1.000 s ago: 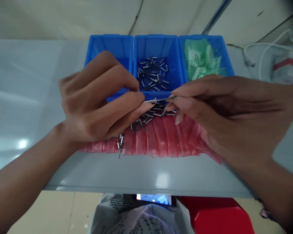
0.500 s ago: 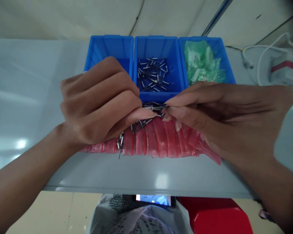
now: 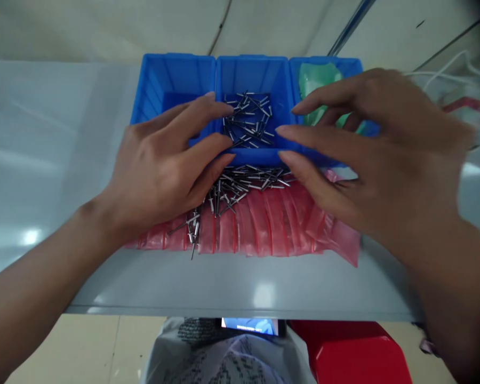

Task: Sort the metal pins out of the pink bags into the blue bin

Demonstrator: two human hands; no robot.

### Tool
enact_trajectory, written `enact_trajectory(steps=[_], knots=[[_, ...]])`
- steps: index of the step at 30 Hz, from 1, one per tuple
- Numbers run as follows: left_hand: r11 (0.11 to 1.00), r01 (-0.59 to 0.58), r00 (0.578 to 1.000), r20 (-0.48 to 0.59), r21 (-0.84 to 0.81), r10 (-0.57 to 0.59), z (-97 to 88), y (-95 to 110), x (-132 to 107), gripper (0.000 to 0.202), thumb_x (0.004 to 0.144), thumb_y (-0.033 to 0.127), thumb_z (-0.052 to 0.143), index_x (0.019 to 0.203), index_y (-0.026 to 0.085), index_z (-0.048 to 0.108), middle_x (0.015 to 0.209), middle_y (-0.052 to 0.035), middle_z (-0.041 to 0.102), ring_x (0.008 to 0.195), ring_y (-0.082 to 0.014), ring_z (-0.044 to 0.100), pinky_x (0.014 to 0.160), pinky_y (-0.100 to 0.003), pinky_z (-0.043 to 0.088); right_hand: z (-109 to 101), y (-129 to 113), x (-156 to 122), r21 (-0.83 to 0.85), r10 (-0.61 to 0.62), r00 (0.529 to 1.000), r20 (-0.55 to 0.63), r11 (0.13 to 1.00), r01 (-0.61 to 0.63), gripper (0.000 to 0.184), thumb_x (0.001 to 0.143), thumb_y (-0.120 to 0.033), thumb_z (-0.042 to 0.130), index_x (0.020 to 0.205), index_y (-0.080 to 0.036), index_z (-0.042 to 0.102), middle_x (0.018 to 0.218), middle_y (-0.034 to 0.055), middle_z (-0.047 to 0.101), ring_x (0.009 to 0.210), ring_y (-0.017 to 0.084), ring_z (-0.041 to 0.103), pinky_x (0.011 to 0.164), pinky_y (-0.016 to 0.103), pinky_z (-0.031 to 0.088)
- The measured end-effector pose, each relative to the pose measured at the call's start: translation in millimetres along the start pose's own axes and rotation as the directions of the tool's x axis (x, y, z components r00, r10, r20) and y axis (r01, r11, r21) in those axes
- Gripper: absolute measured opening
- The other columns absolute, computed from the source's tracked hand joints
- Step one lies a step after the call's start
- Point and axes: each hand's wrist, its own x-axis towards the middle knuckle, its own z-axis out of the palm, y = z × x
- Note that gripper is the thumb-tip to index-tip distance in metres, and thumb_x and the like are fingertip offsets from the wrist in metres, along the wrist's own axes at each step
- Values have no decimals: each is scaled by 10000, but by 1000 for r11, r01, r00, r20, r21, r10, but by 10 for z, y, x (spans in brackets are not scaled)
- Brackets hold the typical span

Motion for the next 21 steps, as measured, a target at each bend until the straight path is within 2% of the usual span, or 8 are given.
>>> enact_trajectory(steps=[2,4,8,11,13,15,18,21], knots=[[1000,-4,1000,-3,-8,4,2,11,-4,196,1127,287,625,1265,157,677,1515,-141,735,1459,-395,722,1020,-564,759,27,65,-19,-33,-18,996,86,999,21,278,1111,-406,693,1305,-230,785,1446,168,750,1099,317,785,872,510,674],[1000,-8,1000,-11,-14,7,4,20,-6,170,1134,249,600,1266,170,671,1487,-106,748,1464,-374,718,1008,-566,766,62,104,-39,-20,-17,993,118,1000,20,227,1122,-381,677,1235,-225,798,1433,146,745,1038,264,783,858,467,685],[999,-11,999,-33,-36,9,14,24,-24,171,1157,265,573,1281,185,661,1448,-63,757,1483,-347,702,1010,-552,767,75,107,-48,8,43,994,97,999,-44,161,1130,-337,679,1224,-277,794,1399,52,760,1076,215,776,914,419,653],[999,6,1000,-26,-48,-7,26,19,-40,192,1170,288,546,1294,198,664,1433,-49,758,1502,-336,687,1025,-539,762,33,11,4,2,102,993,65,995,-102,194,1125,-407,688,1251,-310,798,1288,41,777,1008,204,751,893,413,630],[999,-11,999,-40,-43,9,39,12,-39,192,1168,284,551,1292,198,669,1417,-53,768,1483,-334,704,1000,-523,771,24,-93,44,11,59,998,33,998,-60,184,1113,-416,704,1192,-296,818,1095,34,794,869,180,708,808,373,607],[998,-48,996,-80,-31,45,52,5,-26,173,1142,266,616,1265,166,685,1387,-95,787,1445,-352,731,980,-502,778,49,-196,65,21,-61,998,7,998,61,166,1121,-331,677,1077,-269,825,915,9,788,763,167,673,709,348,572],[997,-75,992,-105,-13,74,61,0,1,175,1093,242,711,1225,128,709,1336,-150,808,1402,-380,756,998,-505,776,119,-283,54,-20,-281,958,57,959,283,310,1131,-125,539,1068,-216,829,988,21,841,859,195,754,713,354,589],[998,-68,994,-89,-3,68,55,1,5,181,1087,247,716,1242,153,713,1346,-140,808,1415,-371,751,1015,-508,774,166,-290,25,-31,-347,930,120,935,353,348,1113,-48,496,1155,-143,829,1088,78,858,938,225,793,779,366,622]])
